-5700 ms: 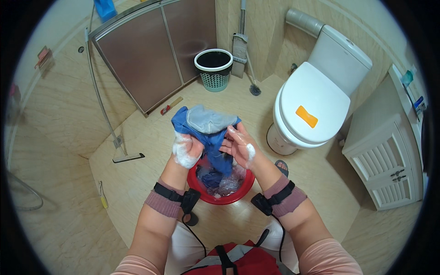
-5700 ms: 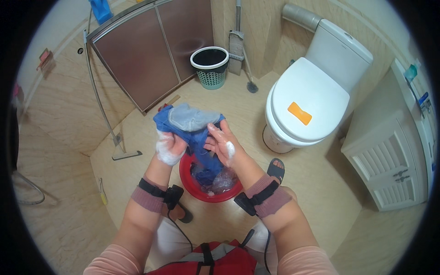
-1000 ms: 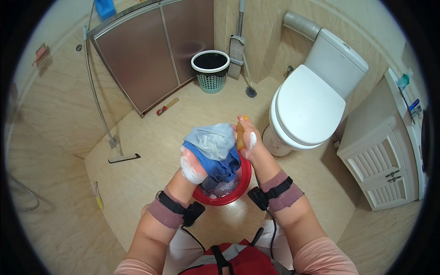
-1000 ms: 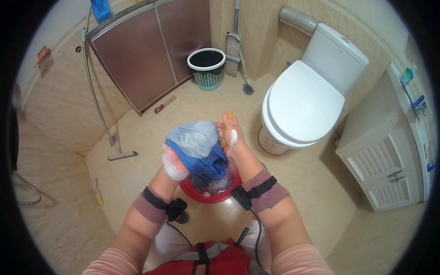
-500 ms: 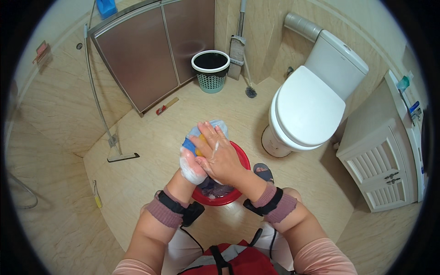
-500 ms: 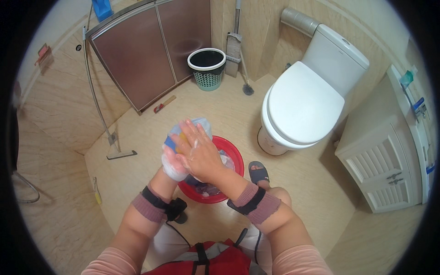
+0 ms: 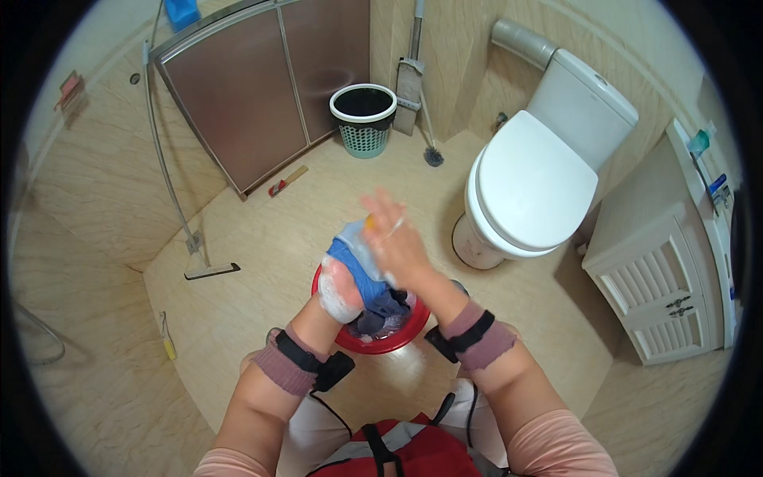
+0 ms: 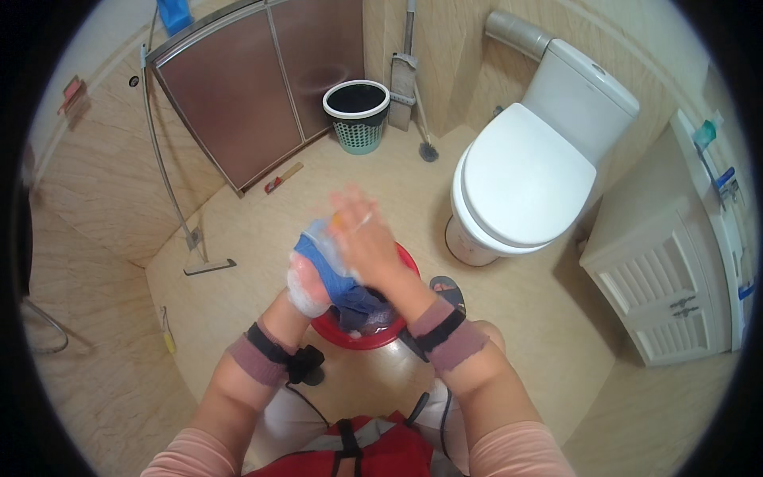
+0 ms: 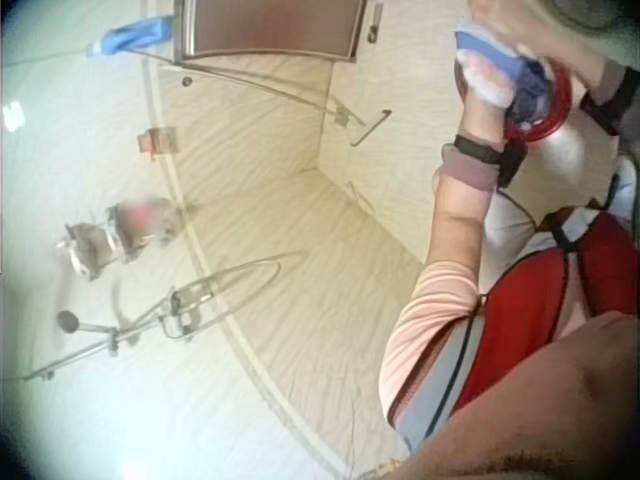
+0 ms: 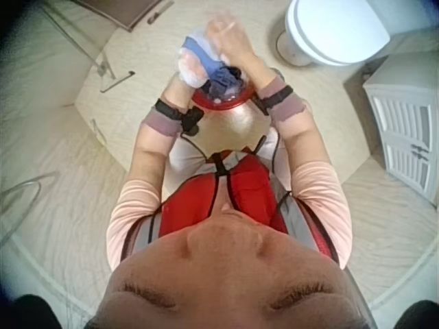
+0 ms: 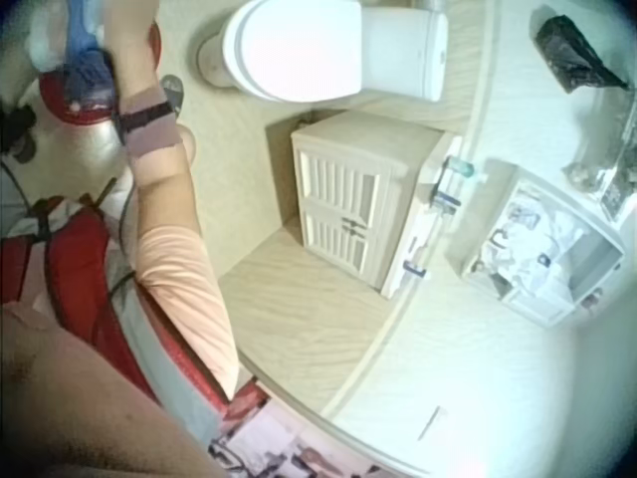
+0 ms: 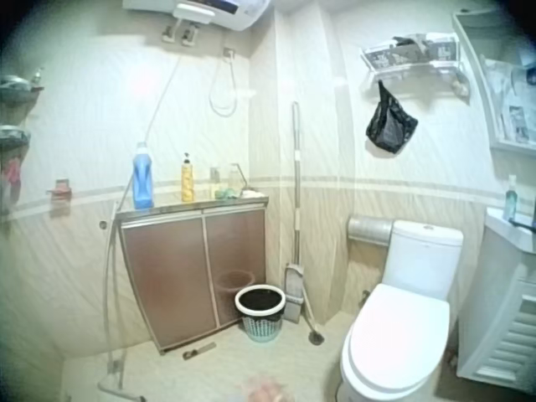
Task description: The person sits on the bathroom floor and hand-washes a blue garment in a red bucket filled with soapy water. They scrub the fabric with a bar of soap, rinse it in the bucket, and wring out the excess water.
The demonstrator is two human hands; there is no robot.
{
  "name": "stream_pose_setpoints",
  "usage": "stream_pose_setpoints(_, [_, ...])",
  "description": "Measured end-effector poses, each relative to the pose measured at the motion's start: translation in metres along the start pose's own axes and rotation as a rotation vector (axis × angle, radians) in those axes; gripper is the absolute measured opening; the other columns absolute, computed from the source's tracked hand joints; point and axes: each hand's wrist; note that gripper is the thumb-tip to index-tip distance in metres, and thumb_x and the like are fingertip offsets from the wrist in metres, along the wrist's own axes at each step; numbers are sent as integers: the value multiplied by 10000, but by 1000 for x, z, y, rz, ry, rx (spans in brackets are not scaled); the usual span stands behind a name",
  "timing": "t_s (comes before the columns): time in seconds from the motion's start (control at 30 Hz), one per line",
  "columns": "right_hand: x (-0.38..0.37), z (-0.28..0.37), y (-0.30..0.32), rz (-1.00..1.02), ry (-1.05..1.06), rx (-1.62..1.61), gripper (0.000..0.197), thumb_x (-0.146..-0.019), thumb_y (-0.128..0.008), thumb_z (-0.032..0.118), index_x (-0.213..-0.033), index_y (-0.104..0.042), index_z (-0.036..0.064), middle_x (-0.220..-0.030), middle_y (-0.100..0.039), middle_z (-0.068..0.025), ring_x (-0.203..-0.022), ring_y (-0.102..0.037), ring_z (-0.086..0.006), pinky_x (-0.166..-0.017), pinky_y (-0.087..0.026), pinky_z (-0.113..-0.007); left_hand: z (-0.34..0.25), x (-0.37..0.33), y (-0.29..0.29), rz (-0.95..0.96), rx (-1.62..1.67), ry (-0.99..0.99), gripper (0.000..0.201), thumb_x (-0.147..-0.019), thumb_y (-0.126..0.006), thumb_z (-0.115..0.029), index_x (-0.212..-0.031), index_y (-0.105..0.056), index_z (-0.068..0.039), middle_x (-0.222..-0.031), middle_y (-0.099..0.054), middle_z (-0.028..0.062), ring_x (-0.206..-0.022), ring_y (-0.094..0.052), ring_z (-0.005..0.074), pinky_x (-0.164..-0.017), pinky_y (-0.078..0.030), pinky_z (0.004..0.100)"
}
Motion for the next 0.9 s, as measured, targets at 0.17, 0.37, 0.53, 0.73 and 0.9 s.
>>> stream_pose_setpoints(0.17, [15, 33, -1, -32, 146, 5, 564, -878, -595, 281, -1360, -431, 36, -1424, -395, -262, -1335, -368, -421, -1116, -281, -501, 11, 11, 14, -249, 217, 173, 826, -941, -464, -559, -1510, -141, -55, -1571, -211, 109, -1424, -274, 246, -1157, -256, 405])
stream_pose_setpoints(0.37, [-3, -15, -2, -89, -32, 59, 556, -898, -566, 315, -1346, -433, 14, -1419, -400, -258, -1344, -365, -398, -1118, -275, -504, -3, -3, -2, 29, -51, 1, 866, -931, -358, -656, -1503, -156, -38, -1559, -228, 141, -1413, -301, 242, -1144, -271, 391])
stream_pose_setpoints(0.53, [10, 17, 3, -119, 110, 22, 509, -898, -579, 266, -1316, -473, -5, -1412, -391, -283, -1348, -357, -407, -1117, -276, -507, 25, 17, 32, -23, -298, -48, 820, -957, -328, -623, -1512, -157, -44, -1571, -206, 125, -1427, -269, 263, -1154, -246, 409])
stream_pose_setpoints(0.73, [4, 13, 3, -128, 60, 7, 534, -888, -595, 264, -1350, -446, 41, -1368, -452, -262, -1276, -432, -422, -1056, -346, -517, -12, -7, -13, -302, 31, 10, 541, -1005, -347, -423, -1359, -458, -29, -1410, -475, 133, -1294, -462, 253, -1077, -363, 386])
stream_pose_setpoints(0.9, [-2, -60, -1, -235, -648, -426, 423, -892, -572, 123, -1287, -445, 42, -1080, -579, -213, -890, -613, -321, -790, -499, -417, -36, -23, -1, 10, -947, -112, 346, -969, -467, -266, -1112, -628, 5, -1182, -629, 153, -1044, -623, 277, -889, -491, 366])
Point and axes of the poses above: each hand's wrist, its own x-axis away from the middle knuckle, its own y-axis out of the back of the hand, z = x × y
